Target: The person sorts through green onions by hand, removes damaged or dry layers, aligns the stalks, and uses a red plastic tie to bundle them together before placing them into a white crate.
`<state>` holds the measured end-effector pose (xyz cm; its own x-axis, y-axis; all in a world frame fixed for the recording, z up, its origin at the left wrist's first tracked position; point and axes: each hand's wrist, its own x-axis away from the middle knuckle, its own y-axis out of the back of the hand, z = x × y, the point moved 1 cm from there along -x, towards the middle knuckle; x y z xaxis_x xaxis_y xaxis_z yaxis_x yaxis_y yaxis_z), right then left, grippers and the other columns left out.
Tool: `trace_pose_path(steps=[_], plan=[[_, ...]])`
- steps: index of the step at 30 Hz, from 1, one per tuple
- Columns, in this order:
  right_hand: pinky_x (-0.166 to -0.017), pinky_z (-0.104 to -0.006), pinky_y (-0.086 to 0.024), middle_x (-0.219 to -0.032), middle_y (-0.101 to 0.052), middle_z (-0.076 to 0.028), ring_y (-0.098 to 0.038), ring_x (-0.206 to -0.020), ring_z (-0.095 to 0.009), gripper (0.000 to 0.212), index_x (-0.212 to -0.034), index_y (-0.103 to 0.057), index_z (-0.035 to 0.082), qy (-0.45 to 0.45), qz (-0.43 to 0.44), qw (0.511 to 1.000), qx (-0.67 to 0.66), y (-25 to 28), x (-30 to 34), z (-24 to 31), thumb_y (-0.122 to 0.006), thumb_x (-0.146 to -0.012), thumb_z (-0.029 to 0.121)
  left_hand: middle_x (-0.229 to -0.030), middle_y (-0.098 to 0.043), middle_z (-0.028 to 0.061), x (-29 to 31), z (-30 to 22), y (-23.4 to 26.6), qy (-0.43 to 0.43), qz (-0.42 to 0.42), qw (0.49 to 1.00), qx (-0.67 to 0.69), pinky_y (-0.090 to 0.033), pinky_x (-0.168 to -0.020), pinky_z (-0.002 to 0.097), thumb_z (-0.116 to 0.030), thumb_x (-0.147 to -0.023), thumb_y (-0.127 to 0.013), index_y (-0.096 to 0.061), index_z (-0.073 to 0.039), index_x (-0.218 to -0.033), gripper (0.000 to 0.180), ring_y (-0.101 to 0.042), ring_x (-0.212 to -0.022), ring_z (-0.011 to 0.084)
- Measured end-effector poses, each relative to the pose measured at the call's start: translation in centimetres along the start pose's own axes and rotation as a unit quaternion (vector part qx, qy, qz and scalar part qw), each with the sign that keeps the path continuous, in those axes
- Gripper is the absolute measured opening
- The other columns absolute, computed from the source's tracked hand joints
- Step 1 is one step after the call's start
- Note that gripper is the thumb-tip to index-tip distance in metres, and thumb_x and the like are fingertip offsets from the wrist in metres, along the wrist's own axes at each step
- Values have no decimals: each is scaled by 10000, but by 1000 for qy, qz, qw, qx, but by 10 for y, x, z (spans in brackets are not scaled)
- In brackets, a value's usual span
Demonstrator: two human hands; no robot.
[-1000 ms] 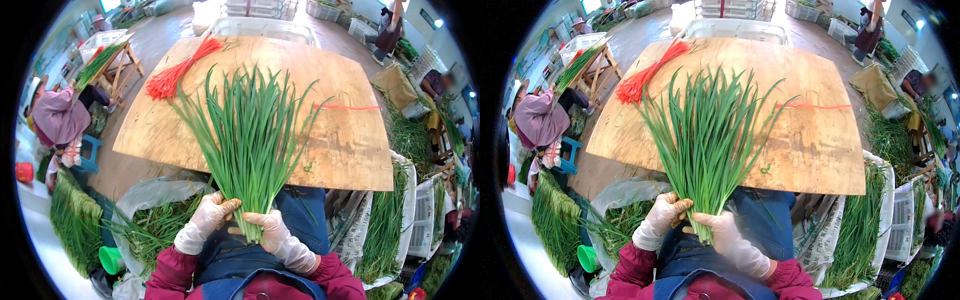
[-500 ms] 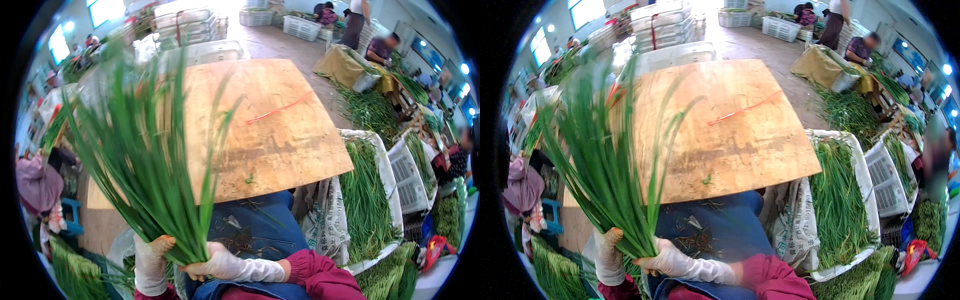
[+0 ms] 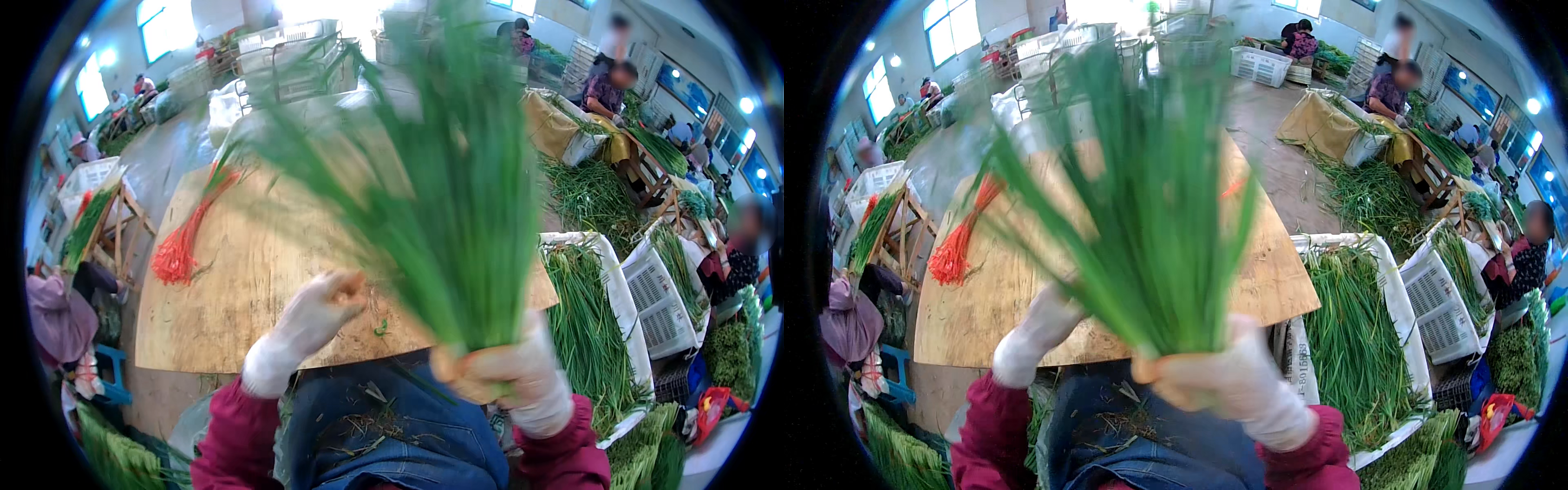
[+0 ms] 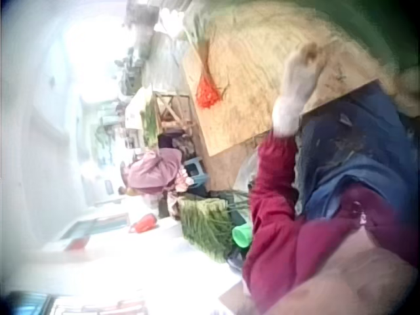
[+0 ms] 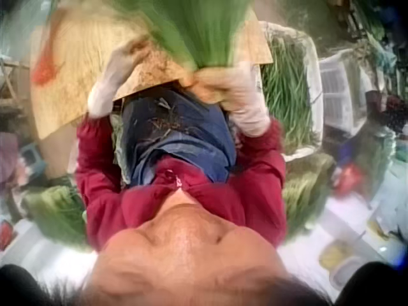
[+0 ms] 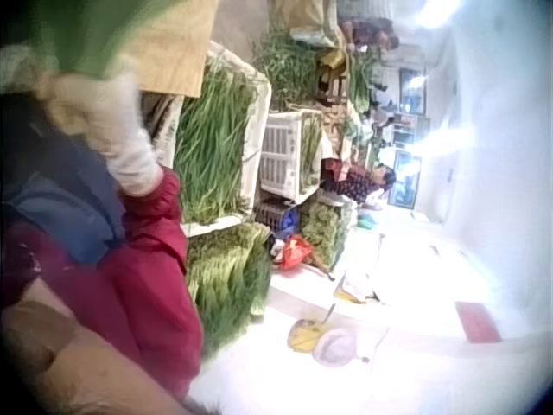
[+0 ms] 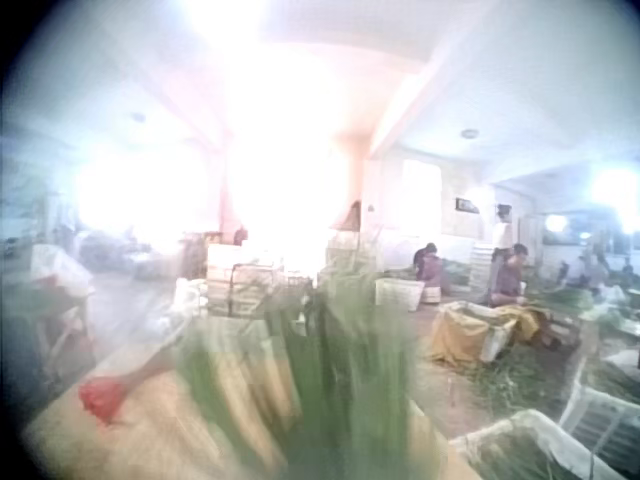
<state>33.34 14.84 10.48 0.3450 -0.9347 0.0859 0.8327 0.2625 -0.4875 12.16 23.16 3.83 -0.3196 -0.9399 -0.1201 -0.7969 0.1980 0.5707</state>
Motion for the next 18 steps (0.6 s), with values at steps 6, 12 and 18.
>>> trace_pose_path(steps=[6,12,18], plan=[[-338,-204,-352,-601,-567,-131,-469,-394,-116,229,-878,-559,-93,199,-187,962,-17,63,10,43,-559,-656,-40,-889,-563,190,-130,37,-71,-111,-128,938,-301,-444,-696,398,-234,-714,-592,-562,-6,-927,314,-546,-821,335],[-339,-204,-357,-612,-562,-107,-486,-424,-111,110,-766,-554,-80,91,-365,919,117,125,14,34,-560,-686,-5,-797,-590,165,-156,60,-110,-25,-101,897,-429,-460,-631,390,-205,-713,-559,-557,-39,-799,187,-582,-739,299],[-382,-217,-384,-617,-557,-61,-498,-444,-107,157,-807,-555,-45,-168,-273,887,333,142,20,-37,-588,-684,46,-632,-565,87,-90,83,-13,-78,-244,941,-219,-447,-502,318,-152,-783,-514,-557,-36,-800,125,-537,-534,168]])
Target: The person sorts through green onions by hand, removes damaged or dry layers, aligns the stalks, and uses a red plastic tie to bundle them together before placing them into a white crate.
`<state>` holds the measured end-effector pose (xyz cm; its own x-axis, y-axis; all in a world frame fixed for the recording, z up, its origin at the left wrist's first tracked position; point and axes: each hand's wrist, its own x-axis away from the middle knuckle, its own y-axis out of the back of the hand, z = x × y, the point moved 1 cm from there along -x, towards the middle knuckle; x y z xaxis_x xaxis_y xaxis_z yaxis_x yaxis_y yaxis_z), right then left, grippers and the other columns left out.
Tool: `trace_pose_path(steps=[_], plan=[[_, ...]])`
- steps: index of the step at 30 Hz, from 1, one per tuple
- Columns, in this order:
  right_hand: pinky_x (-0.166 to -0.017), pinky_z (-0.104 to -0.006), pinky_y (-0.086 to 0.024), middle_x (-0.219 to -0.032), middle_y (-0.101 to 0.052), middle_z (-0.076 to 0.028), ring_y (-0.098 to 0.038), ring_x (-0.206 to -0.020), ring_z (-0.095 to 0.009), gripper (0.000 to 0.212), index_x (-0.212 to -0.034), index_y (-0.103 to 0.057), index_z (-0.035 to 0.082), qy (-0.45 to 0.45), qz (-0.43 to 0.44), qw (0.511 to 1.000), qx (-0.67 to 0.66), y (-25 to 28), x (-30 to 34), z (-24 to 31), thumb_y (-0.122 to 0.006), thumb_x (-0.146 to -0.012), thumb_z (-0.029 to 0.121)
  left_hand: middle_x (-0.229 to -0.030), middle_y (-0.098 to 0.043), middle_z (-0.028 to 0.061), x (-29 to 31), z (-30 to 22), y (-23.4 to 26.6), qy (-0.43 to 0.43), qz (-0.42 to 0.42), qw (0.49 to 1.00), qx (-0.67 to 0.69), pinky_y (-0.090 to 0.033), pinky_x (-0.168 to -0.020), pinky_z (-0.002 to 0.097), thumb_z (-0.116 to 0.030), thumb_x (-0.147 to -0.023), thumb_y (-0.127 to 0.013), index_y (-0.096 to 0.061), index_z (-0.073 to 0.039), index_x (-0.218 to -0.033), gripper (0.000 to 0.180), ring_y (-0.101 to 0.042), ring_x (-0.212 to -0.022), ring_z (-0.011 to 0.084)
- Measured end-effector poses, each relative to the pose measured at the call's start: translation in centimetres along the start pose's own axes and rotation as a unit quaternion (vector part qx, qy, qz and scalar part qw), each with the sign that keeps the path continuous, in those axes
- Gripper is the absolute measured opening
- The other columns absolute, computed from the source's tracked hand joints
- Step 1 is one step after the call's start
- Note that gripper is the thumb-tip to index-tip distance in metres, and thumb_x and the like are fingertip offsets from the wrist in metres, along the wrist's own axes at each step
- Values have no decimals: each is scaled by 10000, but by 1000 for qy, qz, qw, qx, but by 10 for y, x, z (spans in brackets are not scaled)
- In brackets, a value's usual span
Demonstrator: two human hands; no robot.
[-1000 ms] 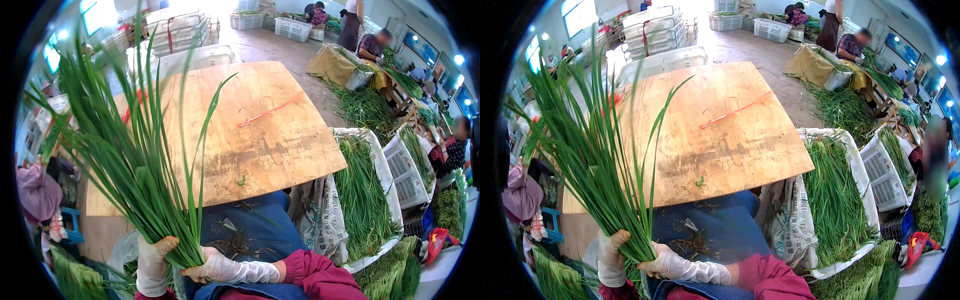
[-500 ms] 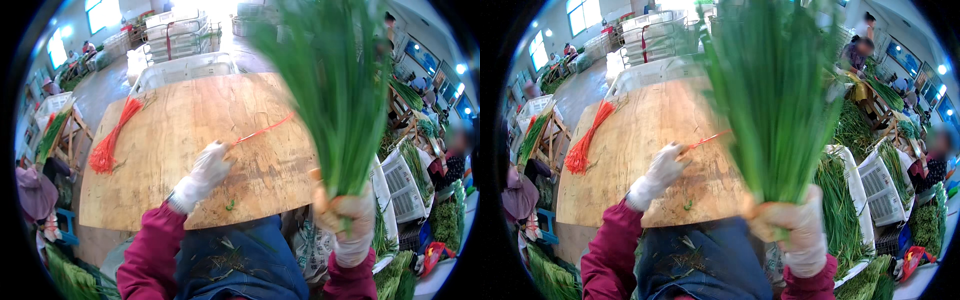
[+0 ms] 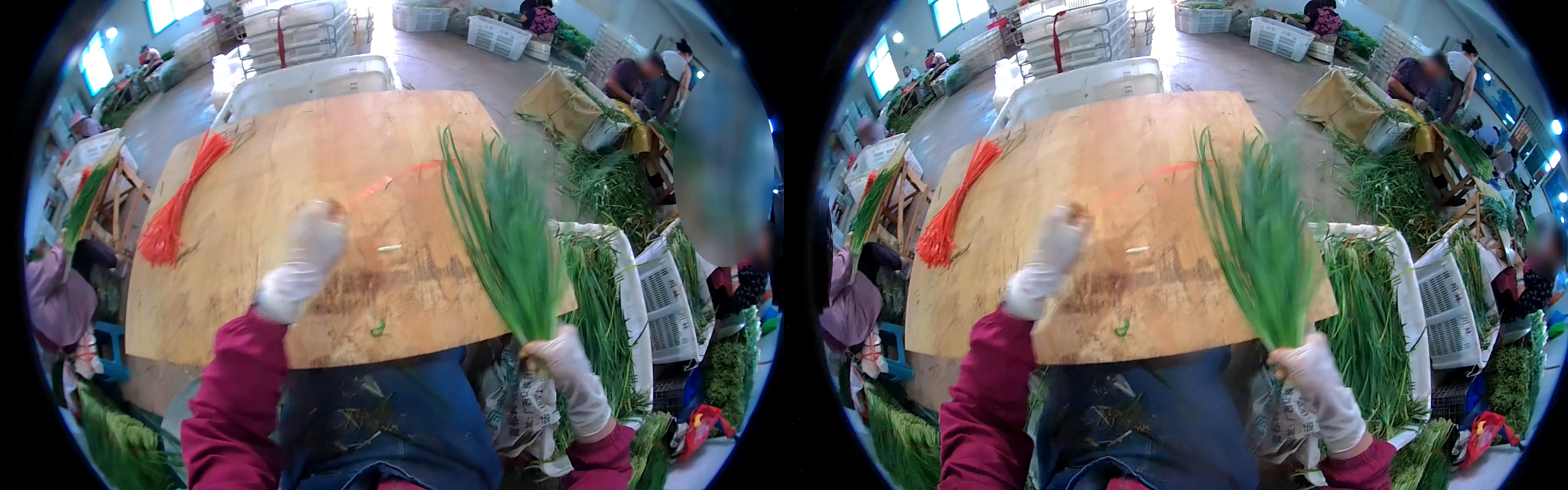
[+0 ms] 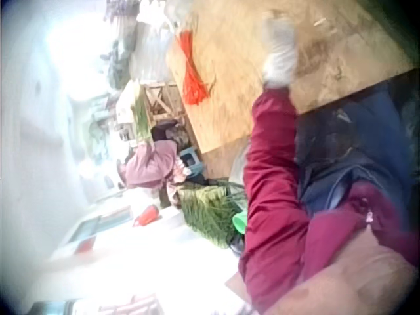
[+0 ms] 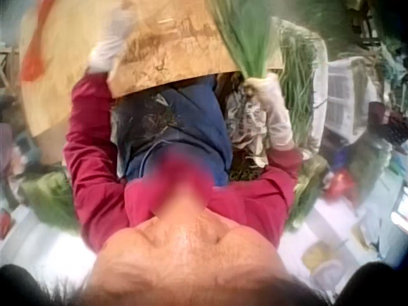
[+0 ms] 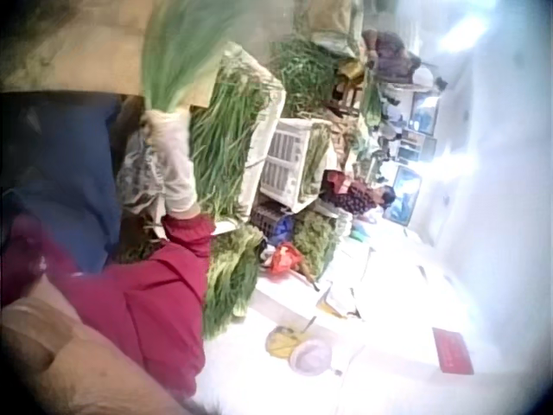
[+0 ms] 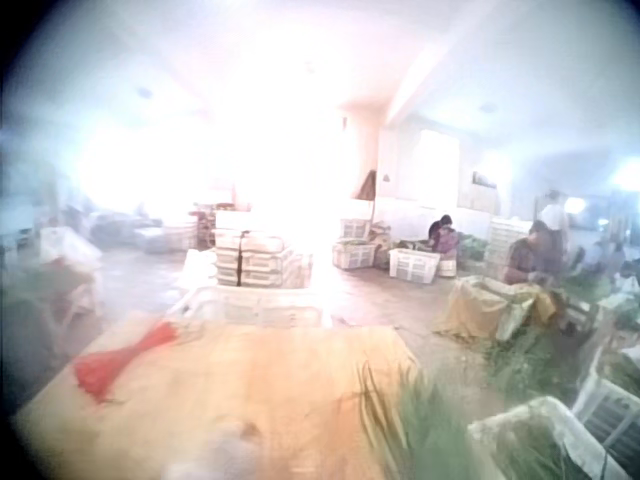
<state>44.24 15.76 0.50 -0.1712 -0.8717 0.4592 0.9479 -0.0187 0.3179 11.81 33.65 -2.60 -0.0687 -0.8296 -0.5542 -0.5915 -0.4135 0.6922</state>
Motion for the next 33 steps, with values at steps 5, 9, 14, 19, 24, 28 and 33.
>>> trace_pose_path(steps=[5,9,14,19,24,28,33], plan=[[-568,-308,-471,-779,-581,-118,-576,-647,-189,425,-1052,-452,-18,17,262,935,240,-103,35,14,-575,-717,213,-590,-487,-13,20,-28,183,200,-74,957,199,-305,-380,167,-153,-820,-531,-551,-43,-809,112,-412,-439,40],[-629,-338,-449,-802,-589,-190,-586,-725,-259,400,-1059,-463,1,83,474,846,230,-178,61,50,-529,-720,203,-639,-511,-8,62,-15,257,154,-142,950,232,-337,-439,162,-134,-829,-532,-552,-40,-818,97,-450,-502,45],[-724,-336,-439,-879,-589,-196,-570,-845,-271,394,-1074,-472,8,168,485,835,198,-178,100,86,-572,-723,157,-693,-524,10,99,-30,309,126,-218,938,240,-379,-484,179,-128,-835,-535,-558,-28,-849,104,-481,-567,65],[-507,-271,-450,-721,-595,-111,-578,-601,-183,294,-945,-524,-28,216,270,938,24,-106,89,85,-594,-683,88,-659,-510,19,98,-41,324,52,-349,910,218,-377,-553,187,-126,-864,-485,-550,-8,-921,146,-451,-565,80],[-338,-182,-315,-697,-548,-84,-456,-449,-71,280,-935,-519,-56,162,40,927,-334,-6,79,65,-586,-673,19,-643,-516,10,59,-55,253,142,-205,939,235,-368,-478,186,-153,-837,-532,-561,-29,-849,128,-467,-516,67],[-371,-217,-361,-750,-524,-93,-458,-499,-98,320,-1060,-411,-76,200,-13,834,-514,70,67,18,-501,-779,46,-637,-544,39,16,-65,150,85,-58,950,294,-387,-459,216,-109,-791,-561,-570,-18,-807,93,-487,-510,79],[-380,-222,-383,-804,-523,-111,-460,-516,-109,303,-1067,-403,-85,220,-92,793,-561,124,89,-44,-469,-808,57,-663,-568,90,-26,-100,24,-71,39,988,132,-432,-535,289,-134,-762,-574,-565,-12,-789,125,-540,-578,172]])
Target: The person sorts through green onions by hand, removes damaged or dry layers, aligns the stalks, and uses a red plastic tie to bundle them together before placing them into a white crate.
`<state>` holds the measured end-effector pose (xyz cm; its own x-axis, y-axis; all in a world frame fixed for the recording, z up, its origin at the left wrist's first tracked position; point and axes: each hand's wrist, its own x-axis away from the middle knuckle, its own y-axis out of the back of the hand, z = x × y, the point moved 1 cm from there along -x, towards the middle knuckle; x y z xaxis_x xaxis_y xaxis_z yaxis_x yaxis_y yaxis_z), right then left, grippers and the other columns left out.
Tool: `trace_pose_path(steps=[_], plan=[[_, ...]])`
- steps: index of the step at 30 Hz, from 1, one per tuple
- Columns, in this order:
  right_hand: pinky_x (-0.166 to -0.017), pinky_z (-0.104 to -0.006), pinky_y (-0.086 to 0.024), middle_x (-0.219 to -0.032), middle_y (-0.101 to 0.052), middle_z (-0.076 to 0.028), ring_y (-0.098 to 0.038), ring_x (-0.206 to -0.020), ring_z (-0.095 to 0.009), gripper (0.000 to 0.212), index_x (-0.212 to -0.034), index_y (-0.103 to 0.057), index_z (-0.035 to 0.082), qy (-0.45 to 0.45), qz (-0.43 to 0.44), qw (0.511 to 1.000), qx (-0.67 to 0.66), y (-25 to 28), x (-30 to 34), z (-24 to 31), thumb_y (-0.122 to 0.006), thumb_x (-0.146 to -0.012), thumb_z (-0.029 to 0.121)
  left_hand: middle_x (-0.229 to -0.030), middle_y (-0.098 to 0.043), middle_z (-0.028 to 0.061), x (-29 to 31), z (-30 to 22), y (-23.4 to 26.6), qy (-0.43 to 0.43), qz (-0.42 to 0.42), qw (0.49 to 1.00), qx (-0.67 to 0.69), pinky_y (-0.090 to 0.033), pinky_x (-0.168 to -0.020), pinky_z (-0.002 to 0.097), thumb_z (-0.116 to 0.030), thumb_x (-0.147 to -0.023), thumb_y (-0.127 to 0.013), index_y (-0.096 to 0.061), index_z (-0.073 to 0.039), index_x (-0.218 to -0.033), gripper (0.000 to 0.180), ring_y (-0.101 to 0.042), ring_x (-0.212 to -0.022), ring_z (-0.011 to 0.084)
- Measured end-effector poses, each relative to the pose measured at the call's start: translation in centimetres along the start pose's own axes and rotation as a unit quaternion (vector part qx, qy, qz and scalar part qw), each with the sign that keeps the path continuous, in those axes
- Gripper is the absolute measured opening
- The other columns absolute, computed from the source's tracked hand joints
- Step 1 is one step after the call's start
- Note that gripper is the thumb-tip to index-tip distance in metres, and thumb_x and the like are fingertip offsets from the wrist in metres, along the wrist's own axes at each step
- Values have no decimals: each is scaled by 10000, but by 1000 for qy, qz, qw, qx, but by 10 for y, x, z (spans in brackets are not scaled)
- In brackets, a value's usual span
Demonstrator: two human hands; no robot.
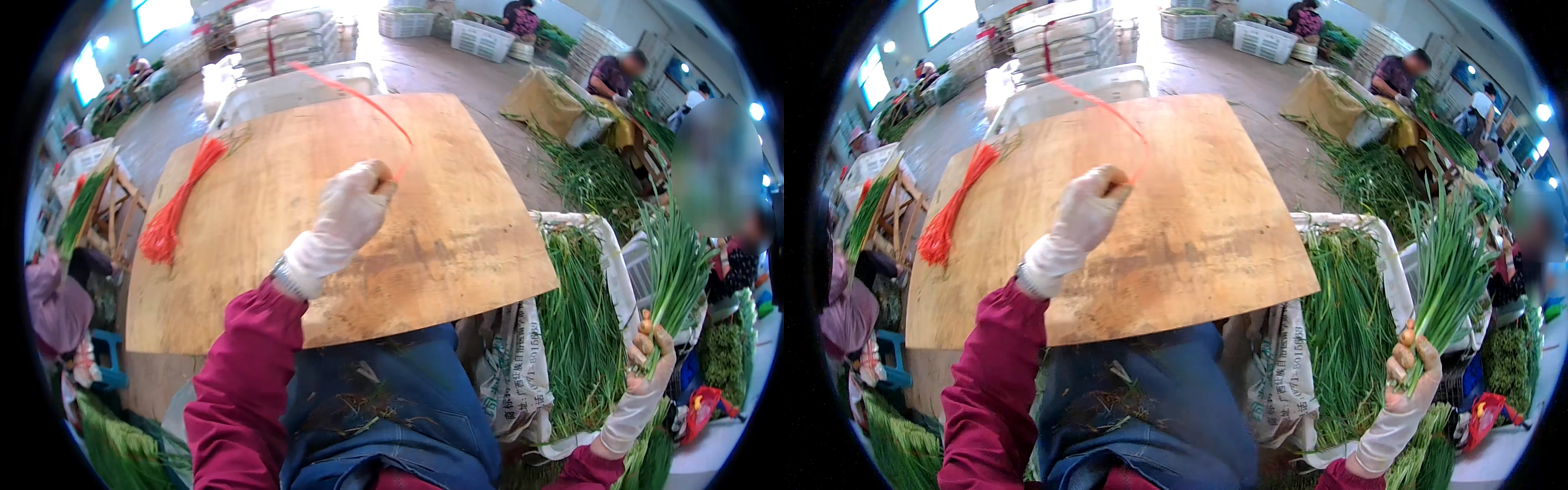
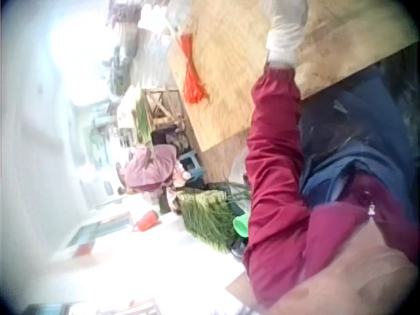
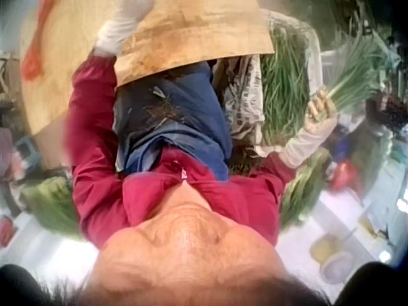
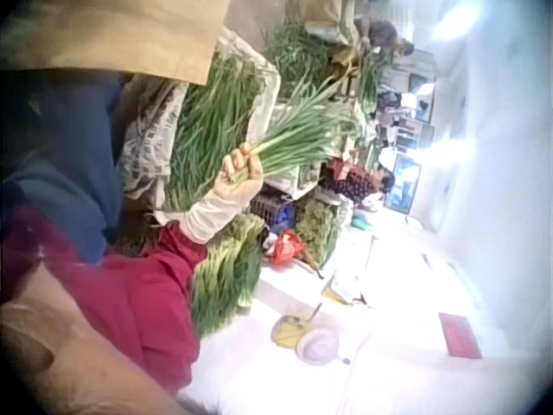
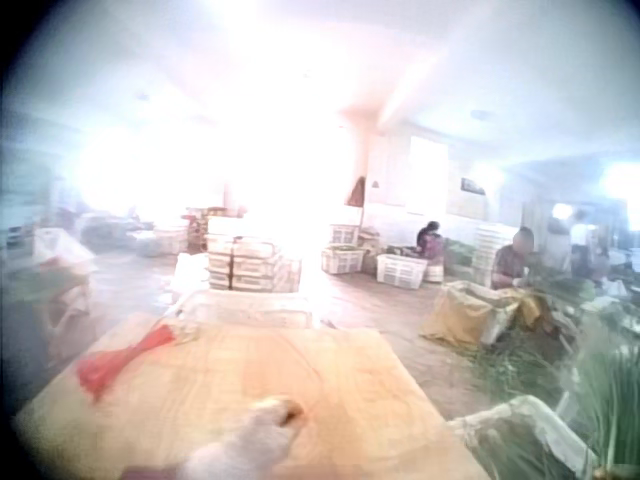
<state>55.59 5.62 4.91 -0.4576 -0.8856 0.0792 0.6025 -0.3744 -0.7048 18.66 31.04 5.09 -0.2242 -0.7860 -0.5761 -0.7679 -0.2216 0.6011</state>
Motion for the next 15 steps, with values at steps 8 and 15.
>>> trace_pose_path(steps=[8,15], plan=[[-363,-226,-374,-825,-491,-132,-456,-543,-127,363,-1131,-356,-123,30,-16,999,-9,14,35,1,-431,-835,73,-736,-568,101,-19,37,-121,-232,225,891,-319,-453,-595,355,-74,-667,-522,-587,-53,-755,111,-566,-706,257],[-353,-257,-419,-808,-511,-168,-502,-509,-163,471,-1163,-261,-113,16,-9,999,-27,-9,18,-14,-507,-785,22,-850,-561,94,-27,46,-103,-150,271,881,-359,-411,-739,369,-196,-711,-577,-590,-65,-811,166,-523,-867,271]])
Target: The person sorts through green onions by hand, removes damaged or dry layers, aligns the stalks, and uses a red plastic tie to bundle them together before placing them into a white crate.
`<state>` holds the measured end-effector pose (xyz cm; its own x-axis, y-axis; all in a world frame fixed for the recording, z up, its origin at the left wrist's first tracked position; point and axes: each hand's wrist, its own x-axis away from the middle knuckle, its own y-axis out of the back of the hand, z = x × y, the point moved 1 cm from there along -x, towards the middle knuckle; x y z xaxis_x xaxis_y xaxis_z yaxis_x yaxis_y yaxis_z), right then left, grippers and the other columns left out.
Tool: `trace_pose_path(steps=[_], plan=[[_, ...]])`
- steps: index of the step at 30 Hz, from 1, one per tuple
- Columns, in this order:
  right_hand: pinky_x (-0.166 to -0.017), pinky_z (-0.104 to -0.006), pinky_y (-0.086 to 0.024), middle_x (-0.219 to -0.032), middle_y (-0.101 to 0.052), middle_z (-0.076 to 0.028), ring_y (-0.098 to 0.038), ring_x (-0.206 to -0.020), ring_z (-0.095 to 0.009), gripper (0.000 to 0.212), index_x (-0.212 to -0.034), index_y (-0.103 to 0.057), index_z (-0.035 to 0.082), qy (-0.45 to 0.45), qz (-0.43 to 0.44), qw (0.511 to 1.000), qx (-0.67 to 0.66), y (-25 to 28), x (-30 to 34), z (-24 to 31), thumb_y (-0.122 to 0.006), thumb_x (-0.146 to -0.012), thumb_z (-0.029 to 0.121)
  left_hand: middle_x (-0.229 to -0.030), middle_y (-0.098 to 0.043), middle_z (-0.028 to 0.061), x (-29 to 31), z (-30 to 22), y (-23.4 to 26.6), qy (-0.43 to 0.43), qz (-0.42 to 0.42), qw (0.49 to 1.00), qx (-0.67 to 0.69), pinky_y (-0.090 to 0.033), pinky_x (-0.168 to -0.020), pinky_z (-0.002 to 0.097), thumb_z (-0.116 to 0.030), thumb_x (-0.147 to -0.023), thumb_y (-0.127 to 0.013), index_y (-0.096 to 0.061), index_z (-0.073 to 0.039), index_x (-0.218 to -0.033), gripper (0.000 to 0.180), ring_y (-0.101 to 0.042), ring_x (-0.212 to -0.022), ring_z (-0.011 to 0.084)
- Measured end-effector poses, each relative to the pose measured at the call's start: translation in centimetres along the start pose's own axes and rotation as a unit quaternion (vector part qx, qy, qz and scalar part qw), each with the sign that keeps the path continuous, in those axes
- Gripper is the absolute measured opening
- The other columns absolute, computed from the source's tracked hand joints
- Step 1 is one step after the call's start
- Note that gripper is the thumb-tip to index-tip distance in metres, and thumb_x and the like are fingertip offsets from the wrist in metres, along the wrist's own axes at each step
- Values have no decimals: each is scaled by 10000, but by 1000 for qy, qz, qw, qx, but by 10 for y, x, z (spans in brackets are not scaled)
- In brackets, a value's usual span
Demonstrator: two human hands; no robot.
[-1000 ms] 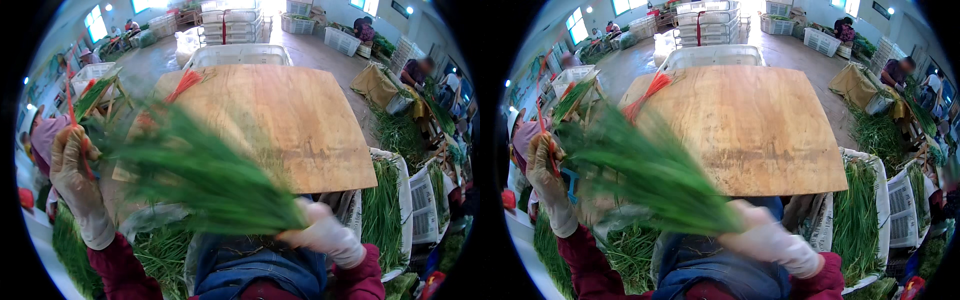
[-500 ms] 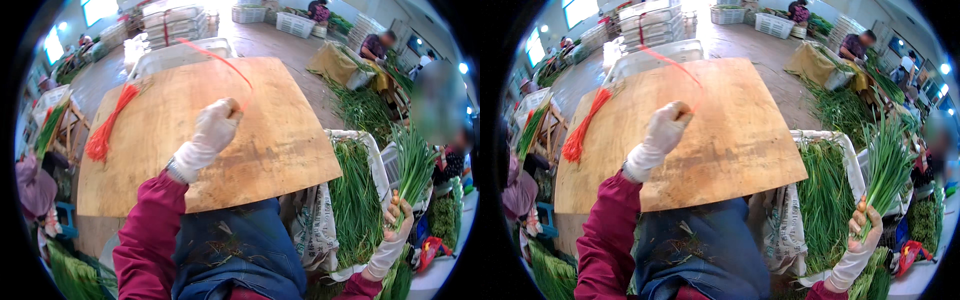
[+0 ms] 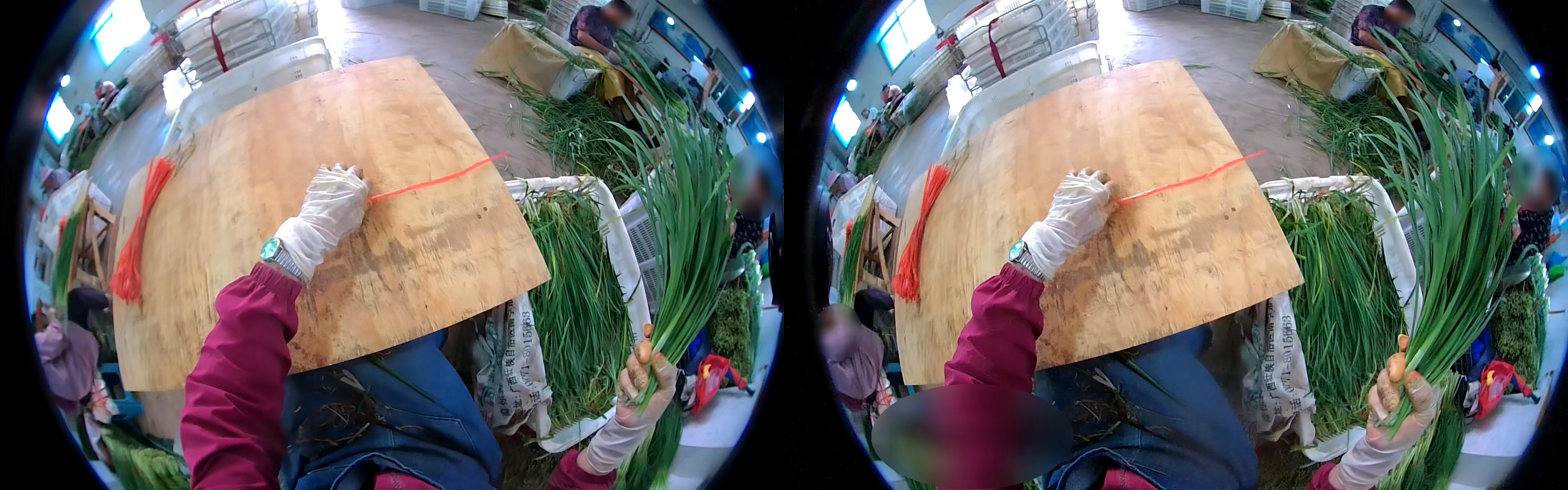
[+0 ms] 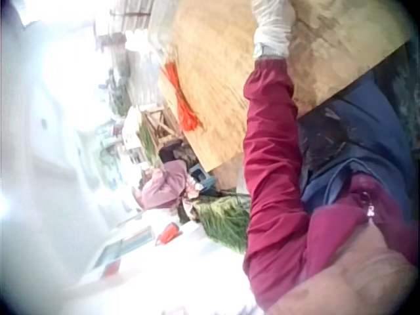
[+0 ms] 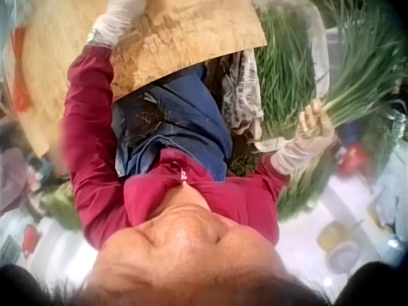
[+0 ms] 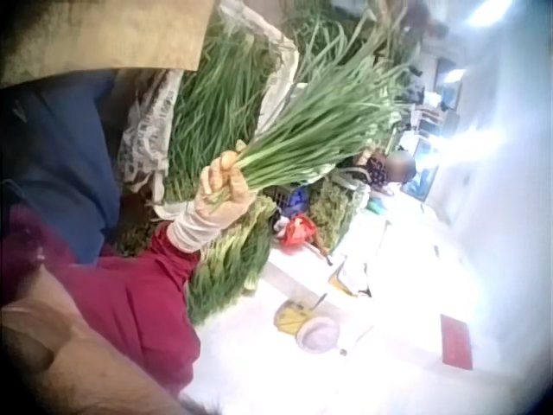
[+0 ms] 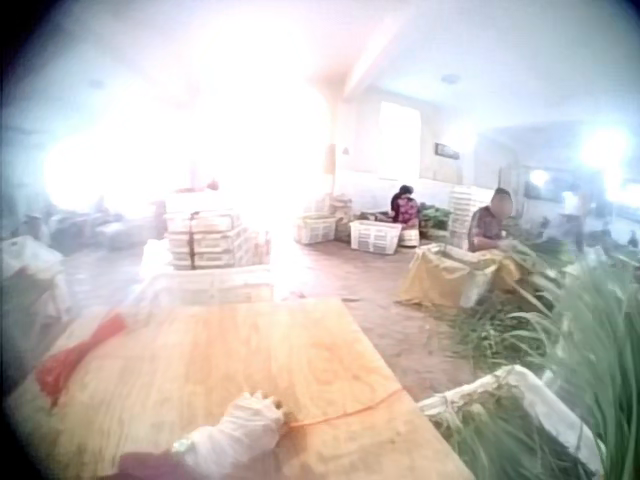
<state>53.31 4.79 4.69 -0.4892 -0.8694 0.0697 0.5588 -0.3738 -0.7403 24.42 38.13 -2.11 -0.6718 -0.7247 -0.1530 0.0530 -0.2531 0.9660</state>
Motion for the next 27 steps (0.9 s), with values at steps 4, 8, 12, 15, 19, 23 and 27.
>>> trace_pose_path(steps=[4,8,12,15,19,23,27], plan=[[-349,-261,-418,-797,-513,-176,-494,-501,-168,482,-1171,-255,-120,-5,31,999,16,-14,-14,-10,-508,-783,12,-878,-554,115,-7,-18,0,48,-66,996,23,-405,-756,367,-231,-722,-575,-587,-52,-830,210,-517,-883,266],[-351,-263,-420,-790,-511,-175,-478,-486,-165,486,-1171,-254,-119,-12,54,998,22,-28,-16,-20,-514,-783,14,-843,-547,130,-27,-49,-2,62,-69,993,76,-432,-658,372,-204,-698,-560,-594,-43,-800,194,-526,-818,275],[-371,-247,-394,-777,-400,-119,-430,-528,-151,505,-1218,-138,-99,-31,114,992,48,-27,-17,-20,-422,-826,42,-757,-540,108,-40,-72,-15,75,-136,988,-11,-405,-563,338,-135,-641,-525,-569,-68,-702,101,-530,-697,222],[-360,-249,-391,-786,-413,-128,-431,-517,-155,483,-1208,-162,-91,-6,79,996,49,-34,-15,-23,-427,-822,31,-731,-531,85,-41,-75,-18,41,-154,986,-45,-380,-534,323,-138,-645,-524,-564,-78,-701,92,-514,-677,211],[-359,-252,-392,-801,-441,-152,-445,-524,-160,495,-1205,-161,-96,-22,111,992,61,-36,-19,-25,-444,-819,28,-708,-518,72,-38,-73,-13,1,-175,983,-58,-356,-518,308,-142,-647,-525,-560,-79,-711,96,-500,-673,205],[-360,-245,-391,-796,-447,-166,-441,-512,-155,500,-1202,-187,-110,-53,134,988,62,-48,-21,-34,-466,-808,18,-709,-515,71,-31,-62,-17,2,-169,985,-9,-366,-542,306,-127,-645,-524,-555,-76,-712,89,-502,-678,206],[-322,-256,-379,-712,-540,-199,-460,-407,-152,538,-1156,-321,-144,-34,77,995,57,-58,-24,-42,-595,-716,-2,-727,-520,71,-29,-59,-19,2,-157,987,-19,-380,-567,310,-119,-642,-525,-556,-83,-720,92,-508,-686,206]])
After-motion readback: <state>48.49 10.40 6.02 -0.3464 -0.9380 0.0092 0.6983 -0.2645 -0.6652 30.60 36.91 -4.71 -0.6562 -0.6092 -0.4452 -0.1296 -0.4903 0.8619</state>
